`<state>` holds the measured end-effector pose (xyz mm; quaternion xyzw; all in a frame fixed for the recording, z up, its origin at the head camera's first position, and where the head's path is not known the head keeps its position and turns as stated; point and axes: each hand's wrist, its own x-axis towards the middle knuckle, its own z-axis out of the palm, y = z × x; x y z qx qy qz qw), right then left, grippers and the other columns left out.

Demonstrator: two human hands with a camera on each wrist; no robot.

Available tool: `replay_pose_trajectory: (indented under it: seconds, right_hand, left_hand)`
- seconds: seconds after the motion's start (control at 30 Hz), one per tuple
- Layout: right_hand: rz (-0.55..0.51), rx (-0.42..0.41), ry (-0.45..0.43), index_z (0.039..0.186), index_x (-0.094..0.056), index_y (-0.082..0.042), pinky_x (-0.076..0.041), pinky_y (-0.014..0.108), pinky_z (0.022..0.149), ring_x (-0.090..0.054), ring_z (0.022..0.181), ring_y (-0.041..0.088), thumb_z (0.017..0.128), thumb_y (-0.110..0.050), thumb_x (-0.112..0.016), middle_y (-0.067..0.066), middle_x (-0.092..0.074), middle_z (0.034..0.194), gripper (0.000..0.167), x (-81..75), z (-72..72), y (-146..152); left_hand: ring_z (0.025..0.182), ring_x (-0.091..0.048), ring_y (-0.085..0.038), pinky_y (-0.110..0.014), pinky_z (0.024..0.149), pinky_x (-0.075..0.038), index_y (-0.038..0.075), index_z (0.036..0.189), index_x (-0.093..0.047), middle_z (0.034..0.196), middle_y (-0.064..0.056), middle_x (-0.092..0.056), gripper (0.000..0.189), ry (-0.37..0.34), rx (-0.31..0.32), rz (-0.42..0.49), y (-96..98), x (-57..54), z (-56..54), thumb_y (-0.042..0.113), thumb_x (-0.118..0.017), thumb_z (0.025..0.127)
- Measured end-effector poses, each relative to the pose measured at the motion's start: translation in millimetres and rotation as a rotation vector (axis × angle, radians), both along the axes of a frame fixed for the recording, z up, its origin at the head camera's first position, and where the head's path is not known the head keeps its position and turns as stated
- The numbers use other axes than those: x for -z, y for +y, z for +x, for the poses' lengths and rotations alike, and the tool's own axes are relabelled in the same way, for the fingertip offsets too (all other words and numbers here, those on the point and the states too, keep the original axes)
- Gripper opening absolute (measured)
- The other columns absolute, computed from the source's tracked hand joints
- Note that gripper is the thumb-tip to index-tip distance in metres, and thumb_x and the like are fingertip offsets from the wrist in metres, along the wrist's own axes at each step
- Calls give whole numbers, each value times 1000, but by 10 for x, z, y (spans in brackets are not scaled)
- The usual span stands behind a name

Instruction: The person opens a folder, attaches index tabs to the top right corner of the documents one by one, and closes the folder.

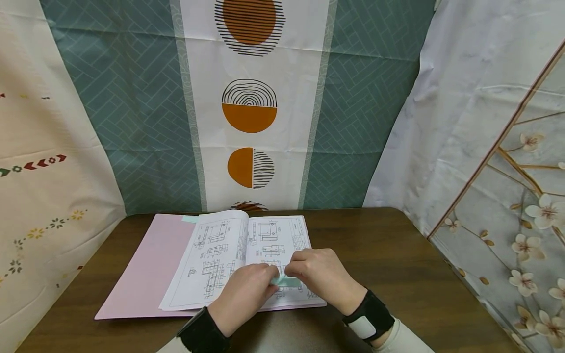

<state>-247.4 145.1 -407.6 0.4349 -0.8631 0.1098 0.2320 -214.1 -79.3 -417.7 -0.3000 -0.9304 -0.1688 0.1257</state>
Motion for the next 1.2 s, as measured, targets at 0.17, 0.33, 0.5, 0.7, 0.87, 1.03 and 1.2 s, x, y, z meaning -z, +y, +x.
replay_pose_trajectory:
  seconds: [0.17,0.33,0.5,0.7,0.87,1.03,1.2]
  right_hand:
    - [-10,1,6,100,-90,-22,-57,21,71,-70,77,5,84,-15,-98,-10,-78,90,19,-1,4,1]
    - [-8,17,14,99,-90,-23,-56,21,69,-69,76,4,85,-15,-98,-11,-78,89,19,3,3,9]
    - [-17,33,10,99,-89,-24,-58,21,70,-70,78,4,84,-14,-98,-12,-78,90,20,-7,3,31]
    - [-58,64,21,96,-88,-24,-60,24,71,-73,81,5,81,-11,-100,-12,-77,90,23,-68,-1,78]
    - [-65,72,36,95,-88,-24,-59,24,70,-73,80,4,80,-10,-100,-12,-77,89,24,-87,4,94]
    - [-74,68,70,96,-87,-24,-60,26,69,-73,80,5,79,-9,-101,-12,-76,89,26,-87,-16,80]
    - [-75,80,83,97,-87,-23,-61,27,69,-73,80,6,80,-11,-101,-11,-76,89,25,-98,-28,91]
  left_hand:
    - [67,-57,-5,-29,63,-50,15,90,-72,77,9,-66,24,25,17,-3,3,20,17,16,-96,87]
    - [67,-57,-5,-29,62,-49,15,88,-70,77,9,-66,26,35,29,-2,17,22,31,15,-96,86]
    - [66,-55,-3,-28,62,-48,16,89,-71,77,9,-67,25,-2,33,-25,37,25,30,18,-96,86]
    - [66,-59,-4,-29,63,-51,16,88,-73,77,9,-70,25,0,32,-53,20,74,25,17,-97,85]
    - [66,-58,-4,-29,62,-50,15,89,-71,79,8,-71,25,24,4,-24,-17,88,19,15,-97,85]
    - [66,-56,-5,-30,61,-49,13,91,-70,79,7,-69,26,40,-49,-2,-115,75,55,15,-96,86]
    - [66,-55,-4,-30,59,-48,14,91,-70,79,8,-68,26,18,-53,-25,-161,90,94,16,-96,87]
